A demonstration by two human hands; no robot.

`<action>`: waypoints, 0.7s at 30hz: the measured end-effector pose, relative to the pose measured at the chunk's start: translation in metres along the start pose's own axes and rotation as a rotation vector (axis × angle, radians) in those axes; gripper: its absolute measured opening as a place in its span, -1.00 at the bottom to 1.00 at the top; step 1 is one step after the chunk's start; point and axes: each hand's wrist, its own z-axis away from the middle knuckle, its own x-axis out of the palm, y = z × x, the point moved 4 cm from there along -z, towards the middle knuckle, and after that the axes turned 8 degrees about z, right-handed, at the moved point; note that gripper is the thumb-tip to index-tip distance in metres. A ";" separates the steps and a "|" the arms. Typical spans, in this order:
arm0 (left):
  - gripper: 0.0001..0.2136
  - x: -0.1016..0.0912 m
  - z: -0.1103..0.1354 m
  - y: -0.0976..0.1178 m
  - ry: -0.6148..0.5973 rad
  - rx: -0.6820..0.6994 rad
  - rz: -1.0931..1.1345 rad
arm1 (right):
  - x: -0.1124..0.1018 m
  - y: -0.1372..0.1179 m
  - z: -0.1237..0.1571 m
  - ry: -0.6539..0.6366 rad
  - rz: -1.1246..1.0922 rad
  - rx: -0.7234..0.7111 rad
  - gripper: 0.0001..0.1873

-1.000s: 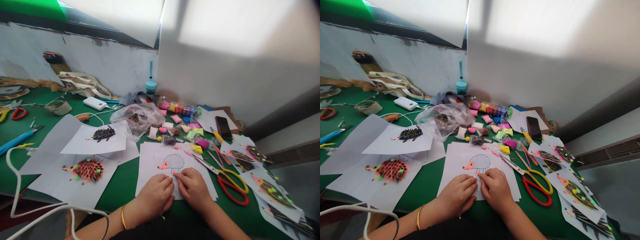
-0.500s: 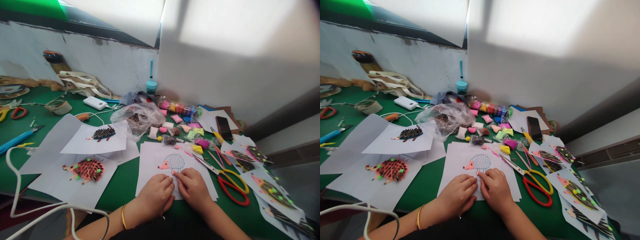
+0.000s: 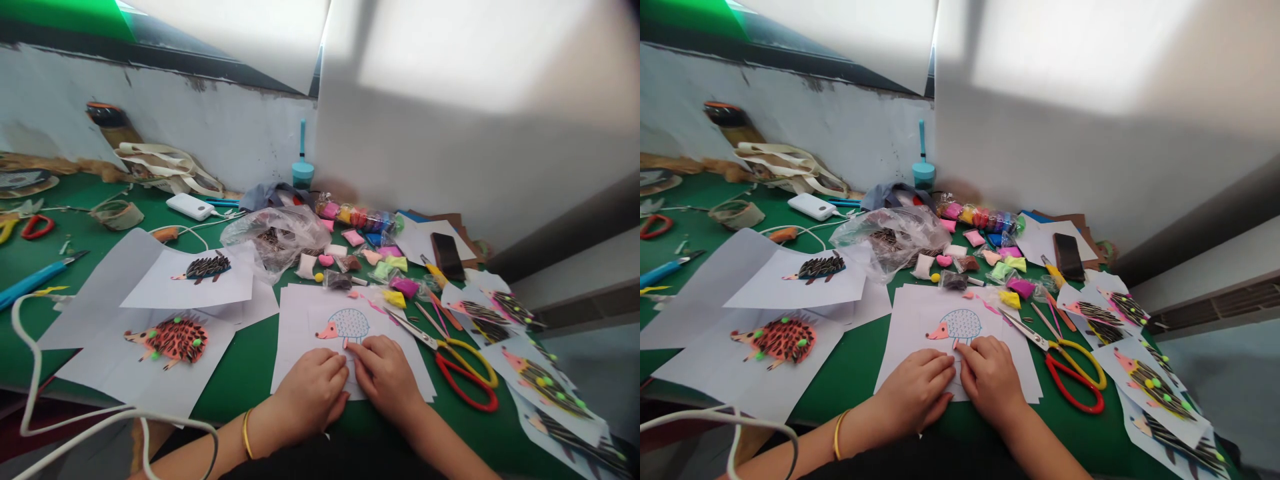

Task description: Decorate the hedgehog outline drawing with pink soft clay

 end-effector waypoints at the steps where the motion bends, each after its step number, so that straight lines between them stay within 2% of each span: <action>1: -0.67 0.000 0.000 0.000 -0.001 -0.002 -0.001 | 0.000 0.001 0.000 0.006 0.000 0.006 -0.72; 8: -0.68 -0.001 0.000 0.001 0.016 0.005 -0.003 | 0.002 0.005 -0.002 0.020 0.023 0.038 -0.82; 15: -0.69 -0.001 0.000 0.000 0.010 0.010 -0.002 | 0.001 -0.004 -0.015 0.022 0.132 -0.034 -0.86; 21: -0.70 0.000 0.000 -0.001 -0.001 -0.005 -0.017 | -0.003 -0.003 -0.017 0.131 0.088 -0.049 -0.87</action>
